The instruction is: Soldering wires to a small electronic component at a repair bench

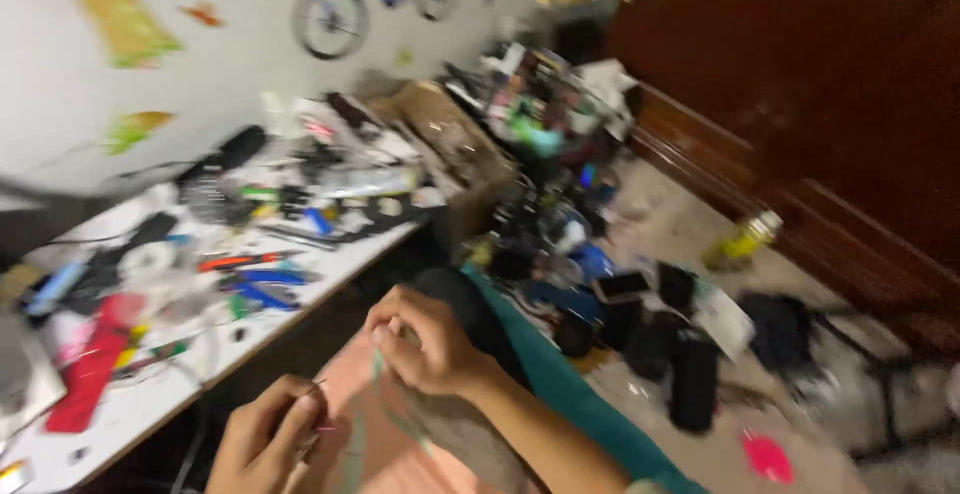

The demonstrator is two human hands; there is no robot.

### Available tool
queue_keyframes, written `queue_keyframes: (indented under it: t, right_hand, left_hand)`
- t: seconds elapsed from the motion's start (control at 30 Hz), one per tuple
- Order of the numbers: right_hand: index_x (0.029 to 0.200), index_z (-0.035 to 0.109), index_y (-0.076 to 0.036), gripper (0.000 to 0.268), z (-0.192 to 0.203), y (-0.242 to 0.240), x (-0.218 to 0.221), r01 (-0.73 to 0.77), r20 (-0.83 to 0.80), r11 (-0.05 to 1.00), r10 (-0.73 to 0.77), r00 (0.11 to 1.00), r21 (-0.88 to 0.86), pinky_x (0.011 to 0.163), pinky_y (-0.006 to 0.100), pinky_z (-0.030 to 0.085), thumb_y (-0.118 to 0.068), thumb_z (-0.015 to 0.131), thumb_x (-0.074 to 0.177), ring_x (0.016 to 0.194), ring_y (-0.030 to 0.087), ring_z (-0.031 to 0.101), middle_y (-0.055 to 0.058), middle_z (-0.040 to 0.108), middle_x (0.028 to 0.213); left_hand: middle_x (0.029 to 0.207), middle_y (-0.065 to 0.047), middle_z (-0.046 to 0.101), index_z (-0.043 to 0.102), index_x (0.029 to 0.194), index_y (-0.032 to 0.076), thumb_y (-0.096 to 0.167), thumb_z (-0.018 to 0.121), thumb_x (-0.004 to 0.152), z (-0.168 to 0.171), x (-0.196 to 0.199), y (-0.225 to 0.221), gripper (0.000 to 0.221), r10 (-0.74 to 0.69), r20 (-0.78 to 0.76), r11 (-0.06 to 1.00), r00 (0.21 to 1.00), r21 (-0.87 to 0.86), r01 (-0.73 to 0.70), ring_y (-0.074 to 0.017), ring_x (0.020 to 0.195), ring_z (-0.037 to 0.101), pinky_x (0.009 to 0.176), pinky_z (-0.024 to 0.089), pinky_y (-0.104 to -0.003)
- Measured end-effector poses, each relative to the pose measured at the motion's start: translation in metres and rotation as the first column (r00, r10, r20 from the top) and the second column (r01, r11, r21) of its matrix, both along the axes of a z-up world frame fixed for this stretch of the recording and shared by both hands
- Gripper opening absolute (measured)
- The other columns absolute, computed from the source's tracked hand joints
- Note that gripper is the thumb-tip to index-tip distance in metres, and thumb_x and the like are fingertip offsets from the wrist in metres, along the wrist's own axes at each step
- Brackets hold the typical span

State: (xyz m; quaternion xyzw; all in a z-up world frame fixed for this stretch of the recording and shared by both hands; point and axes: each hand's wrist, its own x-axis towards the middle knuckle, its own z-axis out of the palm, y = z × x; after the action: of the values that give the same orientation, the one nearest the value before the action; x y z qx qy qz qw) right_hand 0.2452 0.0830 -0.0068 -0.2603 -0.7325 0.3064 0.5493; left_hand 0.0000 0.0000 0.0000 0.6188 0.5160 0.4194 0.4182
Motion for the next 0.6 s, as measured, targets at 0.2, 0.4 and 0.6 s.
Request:
queue_keyframes:
  t: [0.2, 0.4, 0.6]
  right_hand:
    - [0.104, 0.067, -0.008, 0.038, -0.083, 0.002, 0.086, 0.108, -0.007, 0.96, -0.114, 0.993, -0.259, 0.082, 0.037, 0.053, -0.035, 0.048, 0.122, 0.084, 0.023, 0.068, 0.009, 0.067, 0.091]
    - [0.088, 0.057, -0.01, 0.063, -0.147, -0.008, 0.089, 0.104, -0.078, 0.978, -0.12, 0.99, -0.182, 0.069, 0.039, 0.037, -0.059, 0.041, 0.125, 0.069, 0.02, 0.045, 0.007, 0.05, 0.081]
    - [0.084, 0.058, -0.008, 0.025, -0.145, -0.009, 0.076, 0.225, -0.069, 0.972, -0.23, 0.971, -0.065, 0.068, 0.039, 0.044, -0.005, 0.05, 0.108, 0.07, 0.023, 0.053, 0.008, 0.059, 0.08]
  left_hand:
    - [0.071, -0.01, 0.068, 0.077, 0.082, -0.001, 0.008, 0.083, 0.099, -0.04, 0.015, 0.002, 0.02, 0.03, -0.067, 0.978, 0.997, -0.202, -0.043, -0.015, 0.067, 0.056, 0.062, 0.044, -0.03]
    - [0.068, -0.03, 0.058, 0.085, 0.093, -0.021, 0.022, 0.072, 0.115, -0.046, 0.051, 0.007, 0.05, 0.147, 0.087, 0.827, 0.985, -0.557, -0.074, -0.0361, 0.051, 0.046, 0.056, 0.029, -0.049]
    - [0.077, -0.037, 0.077, 0.081, 0.094, -0.018, 0.016, 0.071, 0.112, -0.104, 0.019, 0.006, 0.04, 0.134, 0.17, 0.874, 0.976, -0.485, -0.035, -0.0394, 0.055, 0.062, 0.054, 0.039, -0.047]
